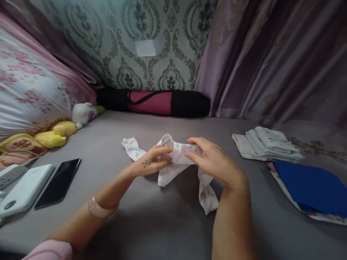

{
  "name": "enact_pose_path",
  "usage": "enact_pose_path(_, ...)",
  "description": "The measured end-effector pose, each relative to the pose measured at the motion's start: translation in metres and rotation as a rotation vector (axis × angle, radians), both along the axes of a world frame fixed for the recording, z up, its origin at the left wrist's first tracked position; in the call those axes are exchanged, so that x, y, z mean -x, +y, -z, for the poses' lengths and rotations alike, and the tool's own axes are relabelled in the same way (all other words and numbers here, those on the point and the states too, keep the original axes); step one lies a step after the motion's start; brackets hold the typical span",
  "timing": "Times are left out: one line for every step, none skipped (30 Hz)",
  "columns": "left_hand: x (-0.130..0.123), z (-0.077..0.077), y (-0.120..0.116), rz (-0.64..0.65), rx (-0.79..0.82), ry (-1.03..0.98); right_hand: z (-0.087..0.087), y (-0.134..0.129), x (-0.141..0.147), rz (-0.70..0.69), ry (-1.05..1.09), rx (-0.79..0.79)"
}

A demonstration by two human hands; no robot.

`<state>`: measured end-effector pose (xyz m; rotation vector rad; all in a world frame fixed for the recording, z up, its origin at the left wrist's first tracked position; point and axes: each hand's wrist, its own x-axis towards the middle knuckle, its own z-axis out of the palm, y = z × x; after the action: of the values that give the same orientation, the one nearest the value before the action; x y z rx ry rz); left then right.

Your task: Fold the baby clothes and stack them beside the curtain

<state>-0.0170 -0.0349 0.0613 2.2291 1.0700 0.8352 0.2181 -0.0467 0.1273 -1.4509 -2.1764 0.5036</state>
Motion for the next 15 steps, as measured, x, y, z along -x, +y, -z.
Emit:
enact_pose_path(-0.002, 0.002, -0.001, 0.004, -0.009, -0.007, 0.000, 0.000, 0.003, -0.013, 0.011, 0.000)
enact_pose_path(-0.003, 0.002, -0.002, 0.021, -0.025, -0.005, 0.000, 0.000, 0.007, -0.029, 0.022, 0.007)
enact_pose_path(-0.005, 0.002, -0.003, 0.047, -0.047, 0.010, 0.000, 0.000, 0.011, -0.043, 0.030, 0.021)
enact_pose_path(-0.005, 0.002, -0.004, 0.073, -0.072, 0.035, 0.001, 0.000, 0.014, -0.053, 0.037, 0.040)
enact_pose_path(-0.006, 0.002, -0.005, 0.089, -0.098, 0.059, 0.001, 0.001, 0.016, -0.059, 0.043, 0.059)
enact_pose_path(-0.005, 0.002, -0.005, 0.090, -0.119, 0.079, 0.001, 0.002, 0.018, -0.065, 0.051, 0.077)
enact_pose_path(-0.004, 0.002, -0.005, 0.079, -0.137, 0.096, 0.001, 0.003, 0.019, -0.071, 0.059, 0.090)
enact_pose_path(-0.003, 0.004, -0.005, 0.064, -0.149, 0.114, 0.001, 0.004, 0.019, -0.076, 0.068, 0.096)
enact_pose_path(-0.001, 0.006, -0.004, 0.043, -0.161, 0.129, 0.001, 0.005, 0.019, -0.078, 0.078, 0.096)
enact_pose_path(0.002, 0.009, -0.004, 0.017, -0.174, 0.141, 0.001, 0.006, 0.019, -0.072, 0.088, 0.091)
enact_pose_path(0.006, 0.012, -0.003, -0.019, -0.189, 0.150, 0.001, 0.006, 0.018, -0.060, 0.096, 0.088)
enact_pose_path(0.009, 0.016, -0.002, -0.071, -0.208, 0.152, 0.001, 0.007, 0.017, -0.047, 0.104, 0.087)
enact_pose_path(0.013, 0.020, -0.002, -0.128, -0.227, 0.152, 0.000, 0.007, 0.016, -0.034, 0.109, 0.086)
enact_pose_path(0.018, 0.024, -0.001, -0.184, -0.242, 0.151, 0.000, 0.008, 0.015, -0.027, 0.115, 0.086)
enact_pose_path(0.022, 0.029, 0.000, -0.231, -0.255, 0.151, 0.000, 0.008, 0.014, -0.023, 0.119, 0.084)
